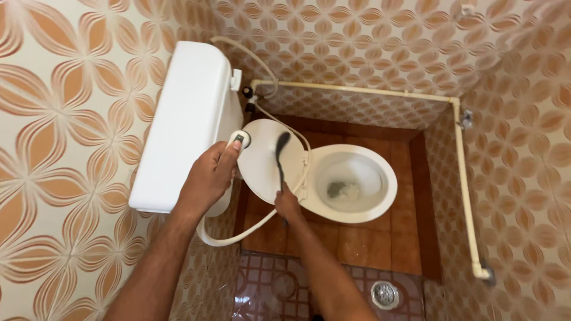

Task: The person lifts the toilet lid and scrubs the inside of the bowl with a toilet brush while rinsing it with a handheld bidet sprayer. They then close the lid and scrub and rinse the top of the lid and seat with the brush and sprayer.

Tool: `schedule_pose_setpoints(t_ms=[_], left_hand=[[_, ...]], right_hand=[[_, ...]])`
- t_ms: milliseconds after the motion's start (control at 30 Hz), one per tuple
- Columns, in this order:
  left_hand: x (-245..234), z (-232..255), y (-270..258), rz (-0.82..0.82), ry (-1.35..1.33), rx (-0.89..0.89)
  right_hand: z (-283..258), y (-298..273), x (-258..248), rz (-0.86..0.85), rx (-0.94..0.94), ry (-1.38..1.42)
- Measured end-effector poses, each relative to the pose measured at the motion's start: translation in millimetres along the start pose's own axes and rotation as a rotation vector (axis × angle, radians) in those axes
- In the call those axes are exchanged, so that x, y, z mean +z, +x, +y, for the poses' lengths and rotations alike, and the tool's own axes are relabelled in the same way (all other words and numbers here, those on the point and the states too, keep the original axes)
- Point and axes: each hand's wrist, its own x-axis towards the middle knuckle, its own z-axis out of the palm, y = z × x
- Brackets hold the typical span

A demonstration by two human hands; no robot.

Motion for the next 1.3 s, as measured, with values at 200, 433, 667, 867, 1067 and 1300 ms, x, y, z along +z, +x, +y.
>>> schedule_pose_setpoints(t_ms=[200,433,667,867,1067,1300], left_hand=[[11.2,-7.0,15.4,0.024,0.122,0.078],[20.6,-6.5,23.0,0.020,0.082,0.062],[26.9,-8.6,14.2,0.009,0.079,0.075],[31.1,-5.8,-1.1,0.029,0.048,0.079],[35.5,-16.6,-14.9,0.038,0.025,0.137],[20.2,-26.6,-26.5,0.042,0.018,0.165]], right_hand=[[-11.8,-27.2,-31.3,-0.034,0.047,-0.037],[-8.9,-43.9,-43.2,-0.036,-0.178,-0.051],[-8.8,-47.0,-29.0,-0.019,-0.209,-0.053],[-31.1,-64.8,-34.9,-0.056,-0.048,-0.098],[-21.5,-74.8,-49.0,-0.087,-0.052,-0.097],[8.4,-64.6,-57.2,0.004,-0.192,-0.033]])
